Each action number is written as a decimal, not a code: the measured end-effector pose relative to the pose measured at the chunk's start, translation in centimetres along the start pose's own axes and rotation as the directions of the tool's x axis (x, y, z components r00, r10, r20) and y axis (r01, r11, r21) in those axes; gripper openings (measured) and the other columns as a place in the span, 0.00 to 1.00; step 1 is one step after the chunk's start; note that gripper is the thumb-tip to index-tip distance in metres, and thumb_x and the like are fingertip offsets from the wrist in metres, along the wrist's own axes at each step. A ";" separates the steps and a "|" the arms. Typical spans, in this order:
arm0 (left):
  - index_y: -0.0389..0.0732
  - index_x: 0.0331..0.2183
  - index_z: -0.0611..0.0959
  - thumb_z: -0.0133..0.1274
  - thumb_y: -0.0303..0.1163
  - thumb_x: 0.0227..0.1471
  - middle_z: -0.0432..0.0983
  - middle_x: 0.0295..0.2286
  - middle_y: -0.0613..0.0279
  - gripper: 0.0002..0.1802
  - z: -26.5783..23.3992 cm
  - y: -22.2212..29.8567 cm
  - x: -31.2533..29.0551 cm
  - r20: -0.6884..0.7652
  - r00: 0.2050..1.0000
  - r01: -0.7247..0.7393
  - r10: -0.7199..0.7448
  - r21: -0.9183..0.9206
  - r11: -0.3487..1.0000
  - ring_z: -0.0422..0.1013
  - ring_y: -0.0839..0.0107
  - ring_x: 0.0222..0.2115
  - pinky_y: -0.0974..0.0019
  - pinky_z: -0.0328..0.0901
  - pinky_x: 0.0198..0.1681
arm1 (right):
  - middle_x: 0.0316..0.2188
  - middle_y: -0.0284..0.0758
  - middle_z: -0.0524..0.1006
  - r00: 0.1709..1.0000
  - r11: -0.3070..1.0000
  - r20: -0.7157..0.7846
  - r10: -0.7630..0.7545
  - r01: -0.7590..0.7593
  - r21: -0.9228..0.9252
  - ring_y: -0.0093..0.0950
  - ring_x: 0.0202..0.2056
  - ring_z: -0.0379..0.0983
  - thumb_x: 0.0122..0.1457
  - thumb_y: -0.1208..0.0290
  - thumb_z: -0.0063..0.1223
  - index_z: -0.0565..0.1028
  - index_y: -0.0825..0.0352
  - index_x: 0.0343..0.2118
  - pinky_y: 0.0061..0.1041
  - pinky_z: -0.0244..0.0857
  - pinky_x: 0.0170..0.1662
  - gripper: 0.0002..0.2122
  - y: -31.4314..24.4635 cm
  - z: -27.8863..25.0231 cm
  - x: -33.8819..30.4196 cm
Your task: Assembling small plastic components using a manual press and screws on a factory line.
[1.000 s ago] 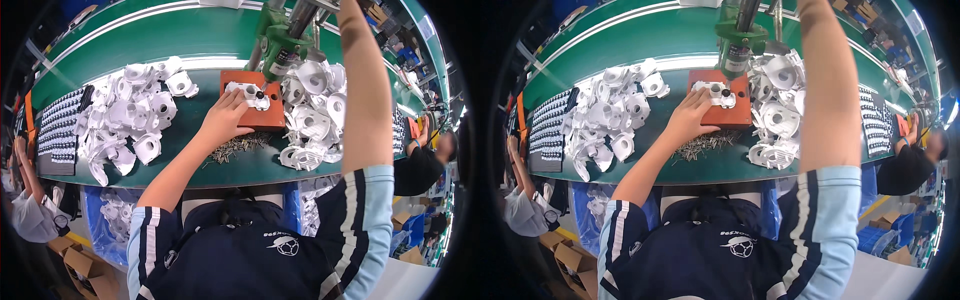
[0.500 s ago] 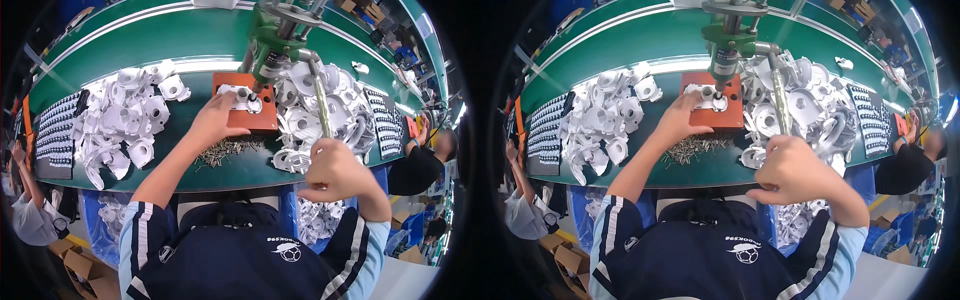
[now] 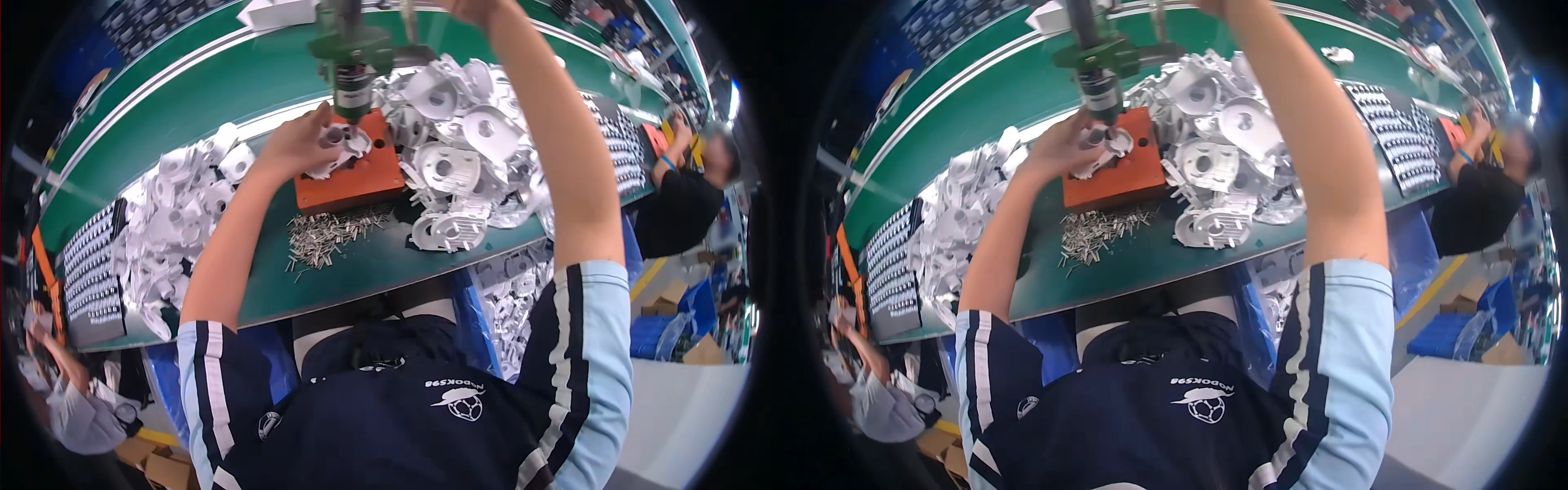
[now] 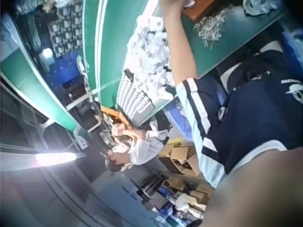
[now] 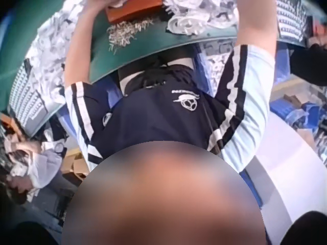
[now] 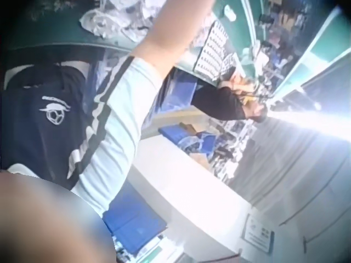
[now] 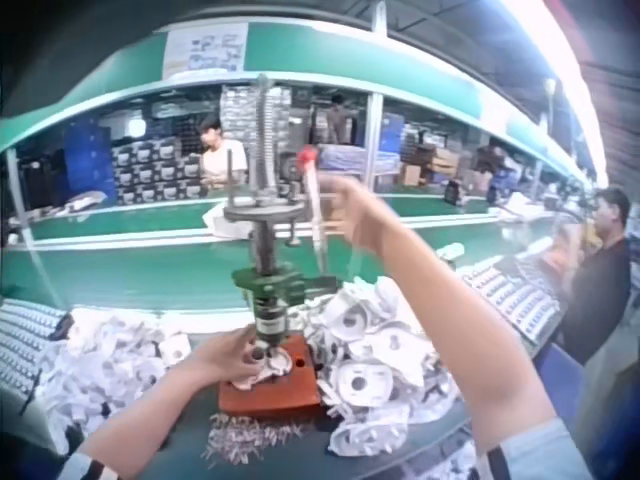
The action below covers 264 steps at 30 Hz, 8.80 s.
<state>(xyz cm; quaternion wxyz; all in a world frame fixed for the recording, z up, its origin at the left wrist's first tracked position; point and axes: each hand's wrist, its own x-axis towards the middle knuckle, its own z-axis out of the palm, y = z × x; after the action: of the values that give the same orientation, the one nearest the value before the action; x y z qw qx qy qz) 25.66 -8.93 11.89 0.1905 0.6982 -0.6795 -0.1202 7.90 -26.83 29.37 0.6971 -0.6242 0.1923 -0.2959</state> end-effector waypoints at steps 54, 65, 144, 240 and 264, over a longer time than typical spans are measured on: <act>0.38 0.43 0.61 0.46 0.27 0.55 0.70 0.34 0.57 0.15 4.8 6.9 -14.8 -0.365 0.696 -0.396 -0.619 -0.913 0.094 0.68 0.74 0.33 0.72 0.65 0.38 | 0.50 0.47 0.59 0.853 0.683 0.232 -0.467 0.515 -0.517 0.43 0.52 0.57 0.49 0.60 0.56 0.71 0.67 0.36 0.38 0.51 0.54 0.17 21.0 14.6 -21.3; 0.39 0.44 0.60 0.48 0.24 0.53 0.70 0.31 0.58 0.19 4.8 7.0 -15.4 -0.436 0.664 -0.390 -0.607 -0.895 0.216 0.67 0.76 0.32 0.73 0.64 0.37 | 0.53 0.46 0.60 0.962 0.940 0.092 -0.256 0.270 -0.210 0.36 0.50 0.63 0.45 0.69 0.62 0.58 0.67 0.55 0.33 0.56 0.52 0.34 21.4 14.8 -21.5; 0.32 0.42 0.73 0.65 0.50 0.28 0.65 0.49 0.49 0.41 5.7 0.4 -6.8 -0.377 0.883 -0.199 0.281 0.242 0.950 0.61 0.56 0.52 0.53 0.53 0.57 | 0.24 0.44 0.76 0.825 0.467 -0.278 -0.492 -0.020 -0.884 0.40 0.28 0.74 0.49 0.68 0.55 0.77 0.70 0.25 0.31 0.65 0.34 0.09 22.2 8.3 -9.5; 0.32 0.39 0.74 0.63 0.53 0.29 0.67 0.48 0.46 0.40 6.7 0.1 -6.6 -0.458 0.847 -0.200 0.270 0.197 0.960 0.62 0.56 0.52 0.54 0.51 0.58 | 0.17 0.35 0.72 0.834 -0.137 0.466 -0.296 0.445 -0.885 0.29 0.17 0.71 0.41 0.73 0.49 0.71 0.68 0.23 0.26 0.64 0.21 0.05 27.2 8.6 -16.4; 0.33 0.40 0.74 0.64 0.51 0.30 0.65 0.49 0.50 0.39 6.6 0.2 -6.7 -0.457 0.855 -0.192 0.246 0.161 0.968 0.61 0.59 0.52 0.54 0.52 0.57 | 0.15 0.34 0.71 0.847 -0.017 0.398 -0.352 0.420 -0.907 0.30 0.18 0.71 0.41 0.75 0.50 0.70 0.68 0.21 0.27 0.65 0.22 0.04 27.2 8.8 -16.8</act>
<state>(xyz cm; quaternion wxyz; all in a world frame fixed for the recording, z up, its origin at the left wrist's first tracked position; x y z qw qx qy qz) 22.36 -2.99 5.40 0.3244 0.6338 -0.6929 0.1139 5.58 -7.92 2.24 0.0013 -0.9563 0.1395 -0.2569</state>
